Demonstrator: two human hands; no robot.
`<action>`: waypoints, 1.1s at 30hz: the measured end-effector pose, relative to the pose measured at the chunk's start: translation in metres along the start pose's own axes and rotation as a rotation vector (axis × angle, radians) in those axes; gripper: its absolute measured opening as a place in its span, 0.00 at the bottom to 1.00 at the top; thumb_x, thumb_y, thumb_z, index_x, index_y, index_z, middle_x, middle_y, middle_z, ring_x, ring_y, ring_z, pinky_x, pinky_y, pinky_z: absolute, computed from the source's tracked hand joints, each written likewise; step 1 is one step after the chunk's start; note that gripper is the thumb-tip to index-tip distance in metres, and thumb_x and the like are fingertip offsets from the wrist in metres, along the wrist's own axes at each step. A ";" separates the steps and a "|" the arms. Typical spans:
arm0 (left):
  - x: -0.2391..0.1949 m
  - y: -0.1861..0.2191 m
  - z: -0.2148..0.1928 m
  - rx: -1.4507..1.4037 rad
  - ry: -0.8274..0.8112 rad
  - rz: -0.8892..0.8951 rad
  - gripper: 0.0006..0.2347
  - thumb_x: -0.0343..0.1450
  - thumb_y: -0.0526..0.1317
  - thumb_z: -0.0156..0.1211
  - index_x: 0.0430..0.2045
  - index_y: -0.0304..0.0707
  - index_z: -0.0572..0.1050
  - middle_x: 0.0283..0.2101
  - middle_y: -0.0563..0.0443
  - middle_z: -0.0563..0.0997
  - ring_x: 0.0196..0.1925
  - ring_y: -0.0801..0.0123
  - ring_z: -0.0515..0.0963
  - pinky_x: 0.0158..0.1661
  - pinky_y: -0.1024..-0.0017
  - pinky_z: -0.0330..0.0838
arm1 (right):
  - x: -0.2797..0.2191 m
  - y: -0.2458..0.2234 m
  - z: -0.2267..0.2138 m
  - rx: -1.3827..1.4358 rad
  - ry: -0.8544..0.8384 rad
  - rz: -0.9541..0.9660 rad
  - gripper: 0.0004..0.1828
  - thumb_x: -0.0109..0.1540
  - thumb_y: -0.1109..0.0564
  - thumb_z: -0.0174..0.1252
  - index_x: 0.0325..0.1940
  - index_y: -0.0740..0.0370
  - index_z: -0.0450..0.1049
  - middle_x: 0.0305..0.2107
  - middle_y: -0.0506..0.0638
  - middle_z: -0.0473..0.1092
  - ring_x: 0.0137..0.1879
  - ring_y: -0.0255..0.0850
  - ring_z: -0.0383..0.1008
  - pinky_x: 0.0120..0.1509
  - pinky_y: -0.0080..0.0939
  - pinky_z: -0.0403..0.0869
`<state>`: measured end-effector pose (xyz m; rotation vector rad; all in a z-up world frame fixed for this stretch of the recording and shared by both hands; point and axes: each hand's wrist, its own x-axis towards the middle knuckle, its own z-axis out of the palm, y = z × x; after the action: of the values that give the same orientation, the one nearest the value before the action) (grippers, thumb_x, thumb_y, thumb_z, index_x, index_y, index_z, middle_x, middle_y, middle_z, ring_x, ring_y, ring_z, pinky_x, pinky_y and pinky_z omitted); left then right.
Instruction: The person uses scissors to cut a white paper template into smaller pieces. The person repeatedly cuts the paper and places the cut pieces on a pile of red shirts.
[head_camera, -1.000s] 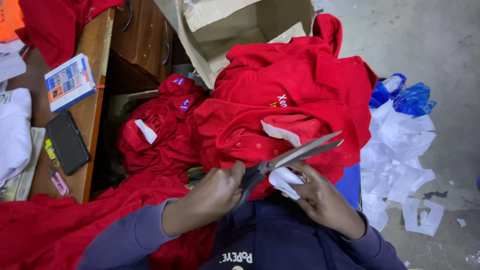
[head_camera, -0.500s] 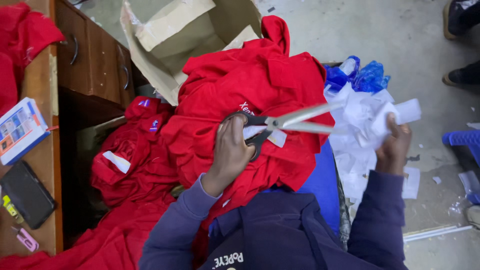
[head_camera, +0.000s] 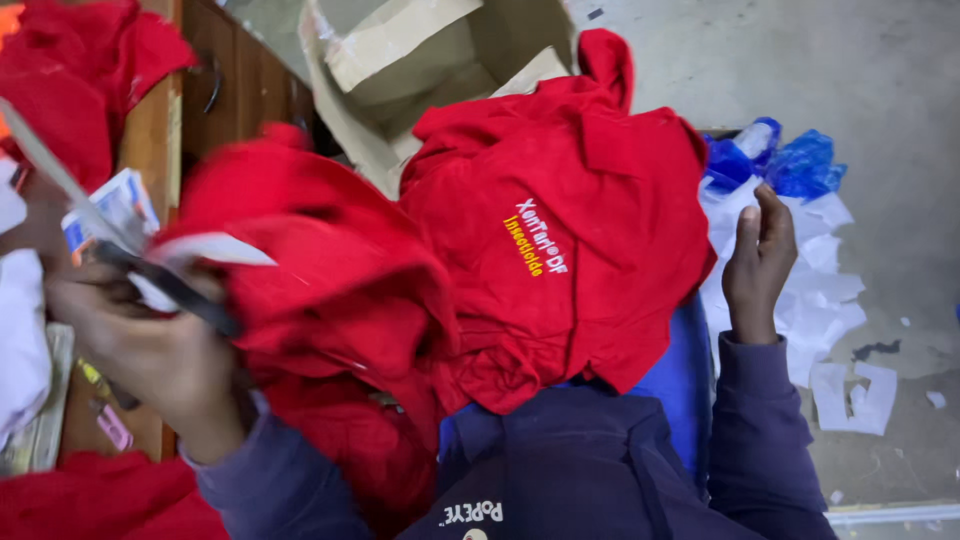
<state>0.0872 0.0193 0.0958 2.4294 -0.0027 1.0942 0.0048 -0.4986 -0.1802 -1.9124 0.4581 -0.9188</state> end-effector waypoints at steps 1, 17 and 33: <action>0.010 -0.015 0.003 0.015 0.008 -0.013 0.18 0.72 0.29 0.75 0.44 0.31 0.66 0.36 0.41 0.75 0.31 0.58 0.74 0.32 0.61 0.68 | -0.001 -0.029 0.004 0.007 -0.019 -0.006 0.23 0.79 0.51 0.47 0.70 0.74 0.68 0.64 0.67 0.69 0.71 0.56 0.68 0.74 0.54 0.67; -0.116 -0.304 0.211 0.553 -0.198 0.401 0.21 0.70 0.38 0.59 0.57 0.29 0.65 0.54 0.33 0.68 0.56 0.41 0.67 0.55 0.43 0.61 | 0.007 -0.135 0.078 -0.084 -0.378 -0.263 0.40 0.68 0.68 0.71 0.79 0.83 0.58 0.65 0.78 0.61 0.70 0.69 0.63 0.75 0.61 0.63; -0.272 -0.414 0.347 0.471 -0.260 -0.160 0.24 0.73 0.52 0.61 0.54 0.29 0.70 0.54 0.31 0.78 0.56 0.43 0.77 0.59 0.50 0.69 | 0.013 -0.117 0.094 -0.022 -0.463 0.194 0.33 0.75 0.68 0.51 0.84 0.71 0.49 0.76 0.72 0.54 0.78 0.62 0.56 0.80 0.56 0.56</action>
<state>0.2260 0.1906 -0.4681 2.9114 0.3996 0.7649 0.0779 -0.3942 -0.1004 -1.9823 0.3659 -0.3295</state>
